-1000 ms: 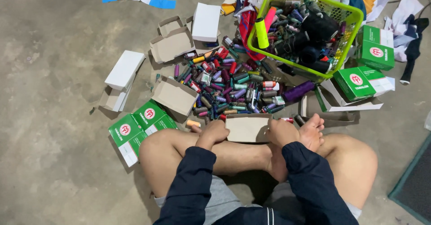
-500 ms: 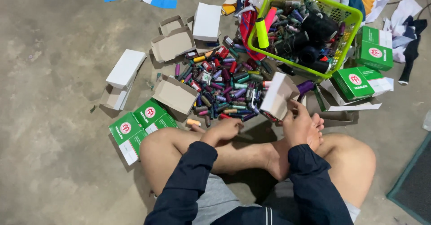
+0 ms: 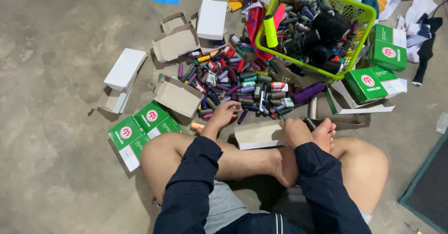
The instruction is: The person sits on the floor and organizes colorful thread spools into small cardboard boxes. They pick up spools from a large pile and a green basket, place them into the boxes, and occasionally close the boxes. The person also handles a green box labeled 'YAMALON' and a purple thread spool.
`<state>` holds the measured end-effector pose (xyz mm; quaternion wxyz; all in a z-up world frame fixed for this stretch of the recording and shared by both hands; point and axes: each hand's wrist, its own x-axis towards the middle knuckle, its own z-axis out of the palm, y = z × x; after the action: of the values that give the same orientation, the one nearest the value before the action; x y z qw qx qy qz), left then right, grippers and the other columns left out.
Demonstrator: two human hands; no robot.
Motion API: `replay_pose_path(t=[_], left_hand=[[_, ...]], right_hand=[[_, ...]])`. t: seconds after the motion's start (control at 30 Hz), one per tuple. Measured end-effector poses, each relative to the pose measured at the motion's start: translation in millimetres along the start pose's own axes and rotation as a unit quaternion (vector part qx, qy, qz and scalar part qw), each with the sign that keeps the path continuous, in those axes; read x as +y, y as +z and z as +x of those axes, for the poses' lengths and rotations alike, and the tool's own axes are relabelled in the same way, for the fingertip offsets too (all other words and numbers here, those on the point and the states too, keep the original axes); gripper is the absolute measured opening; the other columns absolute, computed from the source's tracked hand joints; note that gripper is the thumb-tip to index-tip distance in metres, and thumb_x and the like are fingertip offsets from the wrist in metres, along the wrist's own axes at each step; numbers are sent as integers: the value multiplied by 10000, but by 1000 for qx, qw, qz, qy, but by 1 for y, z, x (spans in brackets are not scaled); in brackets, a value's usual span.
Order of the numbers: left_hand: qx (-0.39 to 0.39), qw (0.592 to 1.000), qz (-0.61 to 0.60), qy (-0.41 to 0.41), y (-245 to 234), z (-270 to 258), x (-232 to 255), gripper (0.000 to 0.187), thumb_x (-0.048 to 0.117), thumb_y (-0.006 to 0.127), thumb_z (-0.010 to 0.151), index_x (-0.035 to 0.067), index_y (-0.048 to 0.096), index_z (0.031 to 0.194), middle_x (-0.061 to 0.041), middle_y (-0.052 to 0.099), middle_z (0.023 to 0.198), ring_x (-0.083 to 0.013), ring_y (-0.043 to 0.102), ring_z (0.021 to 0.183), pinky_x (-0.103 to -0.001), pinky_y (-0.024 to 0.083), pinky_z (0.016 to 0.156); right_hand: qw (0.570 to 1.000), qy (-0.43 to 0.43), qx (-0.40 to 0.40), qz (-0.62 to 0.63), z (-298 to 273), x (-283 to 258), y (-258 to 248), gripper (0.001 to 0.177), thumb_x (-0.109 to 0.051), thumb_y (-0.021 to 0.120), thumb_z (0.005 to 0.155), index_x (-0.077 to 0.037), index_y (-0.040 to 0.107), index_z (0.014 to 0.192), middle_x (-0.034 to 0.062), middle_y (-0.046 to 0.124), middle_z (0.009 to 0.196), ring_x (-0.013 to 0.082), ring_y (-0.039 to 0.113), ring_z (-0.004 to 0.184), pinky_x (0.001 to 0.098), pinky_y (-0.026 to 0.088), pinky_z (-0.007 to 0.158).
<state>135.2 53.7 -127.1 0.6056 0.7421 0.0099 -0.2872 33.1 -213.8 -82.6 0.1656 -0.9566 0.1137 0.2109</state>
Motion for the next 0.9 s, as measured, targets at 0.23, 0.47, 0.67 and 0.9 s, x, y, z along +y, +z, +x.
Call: replay_pose_path(t=[0.23,0.47,0.67,0.9], left_hand=[[65,988,135,-37,-12,-52,38,313,319,611,983,66,752,863,-73,730,641,-162,718,536,-262,609,470],[-25,918,391,-60,13,-49,2,268,266,695,859,19,777,800,-207,740,758,-365,766,798,-436,623,670],[26,896,443,-24,31,-50,5,255,127,647,838,-91,749,923,-296,730,885,-461,742,915,-518,618,768],[40,894,446,-35,29,-54,9,227,106,638,826,-88,742,880,-288,731,853,-467,745,889,-527,616,742]], right_hand=[[996,-25,-41,-77,20,11,39,299,-139,512,860,36,722,982,256,755,918,444,758,919,526,627,780],[997,-54,-33,-48,24,17,44,248,-60,536,841,80,706,955,316,733,904,496,743,909,556,621,761],[994,-45,-92,-41,0,-12,3,347,-167,523,866,33,752,1034,299,755,1006,473,727,1036,569,601,869],[988,-61,-99,-100,16,4,30,419,-204,442,910,5,661,1199,261,752,1089,440,730,1073,557,589,897]])
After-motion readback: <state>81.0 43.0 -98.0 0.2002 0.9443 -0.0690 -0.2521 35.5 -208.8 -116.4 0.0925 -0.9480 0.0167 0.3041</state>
